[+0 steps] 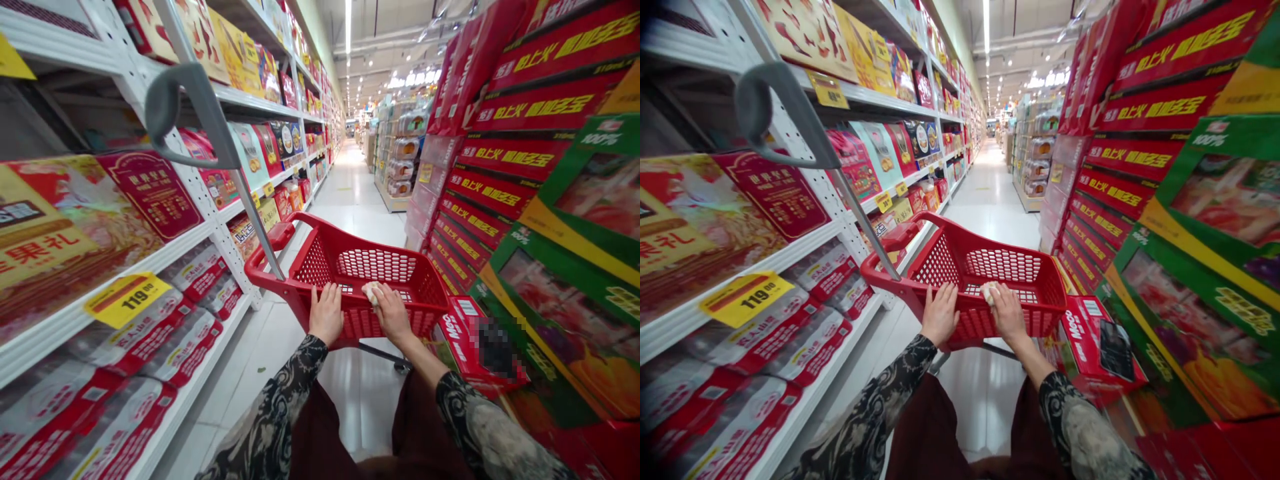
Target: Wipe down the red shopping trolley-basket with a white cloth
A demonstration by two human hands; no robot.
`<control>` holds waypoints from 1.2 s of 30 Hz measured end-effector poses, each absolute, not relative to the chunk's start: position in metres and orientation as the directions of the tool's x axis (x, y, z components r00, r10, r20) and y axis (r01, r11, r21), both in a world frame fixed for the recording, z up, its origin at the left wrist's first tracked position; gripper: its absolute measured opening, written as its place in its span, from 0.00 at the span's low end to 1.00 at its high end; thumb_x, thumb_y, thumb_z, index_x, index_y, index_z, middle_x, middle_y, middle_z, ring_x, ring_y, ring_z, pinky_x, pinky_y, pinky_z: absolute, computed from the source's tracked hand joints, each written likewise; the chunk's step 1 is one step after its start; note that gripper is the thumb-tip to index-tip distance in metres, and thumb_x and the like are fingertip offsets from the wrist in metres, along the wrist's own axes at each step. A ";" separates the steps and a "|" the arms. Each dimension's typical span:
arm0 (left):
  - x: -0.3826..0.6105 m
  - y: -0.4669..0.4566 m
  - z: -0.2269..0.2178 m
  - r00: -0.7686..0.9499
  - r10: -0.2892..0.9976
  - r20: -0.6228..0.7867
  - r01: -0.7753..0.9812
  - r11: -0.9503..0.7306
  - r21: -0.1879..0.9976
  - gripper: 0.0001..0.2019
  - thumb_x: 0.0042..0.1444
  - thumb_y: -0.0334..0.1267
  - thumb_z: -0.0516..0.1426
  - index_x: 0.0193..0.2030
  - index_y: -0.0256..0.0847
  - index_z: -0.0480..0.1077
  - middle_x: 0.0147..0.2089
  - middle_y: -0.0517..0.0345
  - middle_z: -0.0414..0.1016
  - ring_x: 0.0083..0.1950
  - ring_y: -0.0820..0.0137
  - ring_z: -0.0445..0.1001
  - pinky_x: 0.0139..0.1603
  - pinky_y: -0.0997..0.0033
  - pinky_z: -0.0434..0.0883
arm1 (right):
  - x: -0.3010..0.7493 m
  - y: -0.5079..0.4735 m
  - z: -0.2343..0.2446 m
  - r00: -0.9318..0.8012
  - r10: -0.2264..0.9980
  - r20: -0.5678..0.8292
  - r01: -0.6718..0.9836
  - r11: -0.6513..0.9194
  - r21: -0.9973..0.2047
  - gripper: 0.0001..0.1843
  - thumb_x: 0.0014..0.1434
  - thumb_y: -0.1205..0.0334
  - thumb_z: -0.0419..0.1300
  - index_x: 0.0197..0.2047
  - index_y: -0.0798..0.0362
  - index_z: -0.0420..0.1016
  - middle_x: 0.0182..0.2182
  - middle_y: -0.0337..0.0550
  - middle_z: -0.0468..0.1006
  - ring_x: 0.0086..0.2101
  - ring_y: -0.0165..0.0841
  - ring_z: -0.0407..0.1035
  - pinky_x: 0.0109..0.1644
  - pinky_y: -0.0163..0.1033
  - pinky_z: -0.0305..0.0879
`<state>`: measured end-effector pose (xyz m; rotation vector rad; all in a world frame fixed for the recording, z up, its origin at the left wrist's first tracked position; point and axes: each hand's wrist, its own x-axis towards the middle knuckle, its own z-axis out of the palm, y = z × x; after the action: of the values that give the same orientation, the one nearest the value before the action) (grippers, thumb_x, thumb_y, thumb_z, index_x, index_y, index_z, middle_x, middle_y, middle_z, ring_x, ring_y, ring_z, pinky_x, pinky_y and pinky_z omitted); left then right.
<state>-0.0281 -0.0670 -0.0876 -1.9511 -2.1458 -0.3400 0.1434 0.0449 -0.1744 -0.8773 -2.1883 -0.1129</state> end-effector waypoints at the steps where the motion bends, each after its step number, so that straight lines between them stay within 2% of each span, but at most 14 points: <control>1: -0.029 -0.068 -0.088 -0.086 0.944 0.318 0.996 0.085 0.017 0.27 0.54 0.36 0.50 0.62 0.34 0.58 0.65 0.47 0.59 0.67 0.60 0.54 0.68 0.45 0.44 | 0.144 0.047 -0.174 -0.479 0.556 0.679 0.621 0.761 -0.186 0.23 0.60 0.68 0.46 0.59 0.55 0.63 0.57 0.53 0.67 0.59 0.40 0.57 0.60 0.54 0.54; 7: -0.024 -0.075 -0.092 -0.063 0.918 0.392 0.996 0.080 -0.027 0.26 0.53 0.34 0.50 0.61 0.32 0.60 0.63 0.43 0.62 0.65 0.57 0.57 0.66 0.44 0.47 | 0.117 0.025 -0.158 -0.465 0.584 0.665 0.591 0.765 -0.258 0.22 0.61 0.68 0.46 0.57 0.58 0.65 0.57 0.56 0.67 0.58 0.41 0.58 0.59 0.53 0.57; 9: -0.022 -0.079 -0.094 -0.045 0.902 0.429 0.997 0.069 -0.041 0.26 0.52 0.33 0.50 0.60 0.31 0.60 0.62 0.41 0.63 0.63 0.55 0.59 0.65 0.43 0.47 | 0.102 0.013 -0.151 -0.504 0.559 0.658 0.548 0.796 -0.256 0.22 0.61 0.68 0.47 0.58 0.57 0.64 0.58 0.55 0.65 0.59 0.39 0.56 0.60 0.51 0.55; 13: -0.023 -0.088 -0.096 0.008 0.884 0.468 0.998 0.025 -0.063 0.25 0.52 0.33 0.50 0.59 0.31 0.62 0.58 0.40 0.67 0.61 0.54 0.62 0.63 0.43 0.49 | 0.110 0.005 -0.146 -0.538 0.574 0.617 0.570 0.787 -0.236 0.22 0.62 0.68 0.48 0.59 0.56 0.63 0.60 0.52 0.63 0.61 0.38 0.53 0.62 0.49 0.51; 15: -0.023 -0.093 -0.096 0.023 0.880 0.475 0.998 0.010 -0.067 0.25 0.52 0.34 0.50 0.58 0.32 0.62 0.58 0.40 0.68 0.60 0.54 0.62 0.63 0.43 0.49 | 0.135 0.004 -0.149 -0.504 0.635 0.585 0.635 0.732 -0.247 0.22 0.62 0.68 0.49 0.60 0.57 0.62 0.61 0.52 0.62 0.61 0.39 0.52 0.63 0.50 0.49; 18: -0.020 -0.102 -0.095 0.029 0.882 0.471 0.997 0.005 -0.072 0.26 0.51 0.34 0.50 0.59 0.32 0.61 0.59 0.40 0.66 0.61 0.54 0.61 0.63 0.43 0.48 | 0.172 0.000 -0.153 -0.365 0.748 0.554 0.740 0.594 -0.315 0.23 0.62 0.68 0.49 0.60 0.58 0.61 0.62 0.53 0.60 0.61 0.42 0.51 0.63 0.53 0.47; 21: -0.014 -0.110 -0.093 0.016 0.891 0.454 0.997 0.020 -0.074 0.26 0.51 0.35 0.51 0.59 0.30 0.61 0.59 0.38 0.66 0.61 0.53 0.61 0.63 0.43 0.48 | 0.176 -0.010 -0.152 -0.299 0.784 0.545 0.758 0.541 -0.363 0.23 0.61 0.69 0.49 0.60 0.58 0.61 0.61 0.54 0.60 0.61 0.42 0.52 0.63 0.54 0.47; 24: -0.011 -0.114 -0.093 0.023 0.899 0.437 0.996 0.017 -0.087 0.27 0.52 0.36 0.51 0.59 0.30 0.60 0.61 0.39 0.64 0.62 0.53 0.60 0.64 0.43 0.47 | 0.146 -0.025 -0.146 -0.365 0.734 0.573 0.693 0.625 -0.359 0.22 0.61 0.69 0.49 0.59 0.60 0.62 0.60 0.56 0.62 0.60 0.40 0.54 0.63 0.50 0.49; 28: -0.018 -0.121 -0.096 0.077 0.904 0.421 0.991 -0.024 -0.129 0.28 0.52 0.33 0.49 0.61 0.30 0.58 0.64 0.41 0.60 0.65 0.55 0.56 0.65 0.44 0.45 | 0.109 -0.041 -0.135 -0.511 0.587 0.628 0.549 0.785 -0.286 0.22 0.61 0.69 0.49 0.59 0.59 0.62 0.60 0.54 0.62 0.59 0.37 0.55 0.63 0.45 0.51; 31: -0.024 -0.126 -0.096 0.096 0.903 0.418 0.990 -0.042 -0.136 0.28 0.52 0.32 0.49 0.61 0.29 0.58 0.64 0.42 0.60 0.66 0.56 0.56 0.66 0.46 0.46 | 0.115 -0.041 -0.133 -0.540 0.550 0.637 0.502 0.818 -0.281 0.22 0.61 0.69 0.50 0.59 0.58 0.63 0.59 0.53 0.64 0.58 0.36 0.57 0.62 0.44 0.53; 34: -0.019 -0.128 -0.091 0.040 0.896 0.443 0.997 -0.006 -0.078 0.27 0.52 0.34 0.49 0.60 0.30 0.59 0.63 0.40 0.62 0.65 0.56 0.58 0.66 0.46 0.48 | 0.135 -0.035 -0.135 -0.474 0.637 0.608 0.540 0.756 -0.370 0.23 0.59 0.71 0.51 0.58 0.59 0.63 0.58 0.54 0.66 0.57 0.37 0.60 0.61 0.45 0.56; 36: -0.008 -0.124 -0.087 0.020 0.884 0.468 1.000 -0.009 -0.026 0.28 0.52 0.34 0.49 0.61 0.32 0.58 0.65 0.40 0.59 0.65 0.56 0.57 0.65 0.45 0.50 | 0.142 -0.034 -0.134 -0.388 0.714 0.582 0.558 0.685 -0.468 0.25 0.56 0.73 0.51 0.58 0.61 0.64 0.57 0.54 0.67 0.56 0.38 0.61 0.61 0.46 0.55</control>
<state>-0.0078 -0.1244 -0.0872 -1.9548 -1.9258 -0.4592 0.1417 -0.0341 -0.1342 -0.9740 -2.0952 0.2482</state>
